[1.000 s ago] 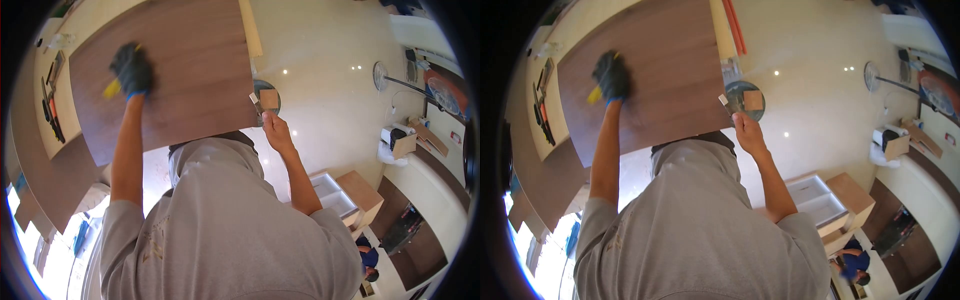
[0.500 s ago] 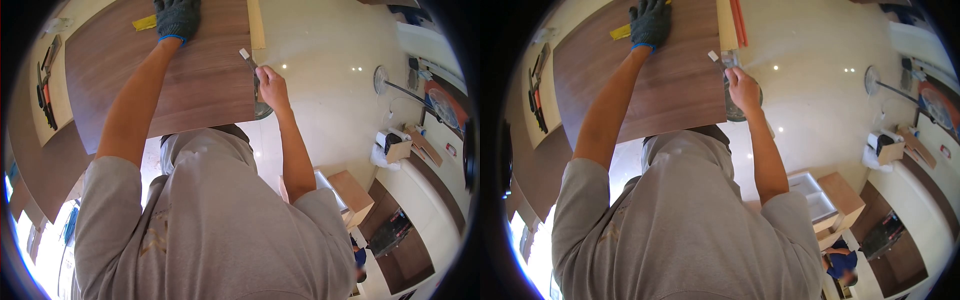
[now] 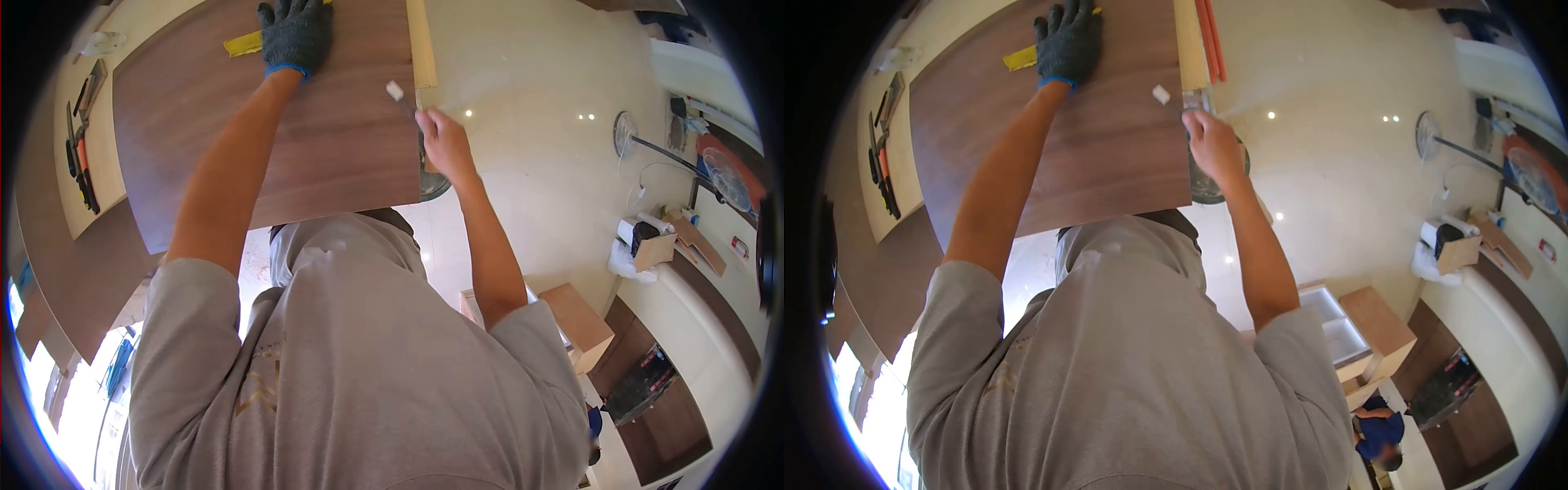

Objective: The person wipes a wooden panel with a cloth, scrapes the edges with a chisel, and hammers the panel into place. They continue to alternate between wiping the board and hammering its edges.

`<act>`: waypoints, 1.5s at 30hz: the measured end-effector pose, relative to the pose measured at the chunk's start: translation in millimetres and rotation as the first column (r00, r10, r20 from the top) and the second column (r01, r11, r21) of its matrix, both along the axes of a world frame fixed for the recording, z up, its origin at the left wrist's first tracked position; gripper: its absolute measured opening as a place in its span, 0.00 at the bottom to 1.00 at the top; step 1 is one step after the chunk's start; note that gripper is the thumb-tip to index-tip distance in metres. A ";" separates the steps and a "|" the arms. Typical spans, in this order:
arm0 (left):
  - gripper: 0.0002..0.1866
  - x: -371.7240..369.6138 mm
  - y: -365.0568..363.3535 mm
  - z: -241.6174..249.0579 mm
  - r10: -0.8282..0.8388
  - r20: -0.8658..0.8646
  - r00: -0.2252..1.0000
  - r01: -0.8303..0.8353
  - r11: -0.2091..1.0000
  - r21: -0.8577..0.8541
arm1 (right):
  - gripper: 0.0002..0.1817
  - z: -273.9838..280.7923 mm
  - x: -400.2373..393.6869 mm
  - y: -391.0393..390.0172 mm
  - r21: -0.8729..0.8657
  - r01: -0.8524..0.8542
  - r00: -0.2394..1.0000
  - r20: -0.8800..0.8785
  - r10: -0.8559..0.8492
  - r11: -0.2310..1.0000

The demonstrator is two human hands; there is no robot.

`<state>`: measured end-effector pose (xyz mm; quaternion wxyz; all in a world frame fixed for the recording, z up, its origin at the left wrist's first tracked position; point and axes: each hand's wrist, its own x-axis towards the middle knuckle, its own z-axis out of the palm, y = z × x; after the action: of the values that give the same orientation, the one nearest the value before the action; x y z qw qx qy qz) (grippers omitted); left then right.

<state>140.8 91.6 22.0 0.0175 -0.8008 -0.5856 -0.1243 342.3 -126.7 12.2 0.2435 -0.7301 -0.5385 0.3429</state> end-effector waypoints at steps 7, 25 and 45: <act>0.26 3.7 -7.4 7.8 0.008 0.004 1.000 -0.008 1.000 -0.028 | 0.16 -13.5 6.2 -29.7 0.023 -0.014 1.000 -0.008 0.015 1.000; 0.26 29.7 -24.8 -15.3 -0.273 0.024 0.962 0.250 0.912 0.325 | 0.19 7.1 1.4 -205.9 -0.292 0.648 0.649 -0.271 -0.711 0.703; 0.27 -433.7 -187.5 17.1 -0.923 0.041 0.383 0.915 0.374 -0.150 | 0.23 -114.0 -401.4 -518.7 -0.658 0.752 0.119 0.080 -0.990 0.037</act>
<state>-292.9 -95.9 39.1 -0.0991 -0.9926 -0.0496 -0.0493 -59.1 -645.4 -101.8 0.2843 -0.8433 0.2382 0.3889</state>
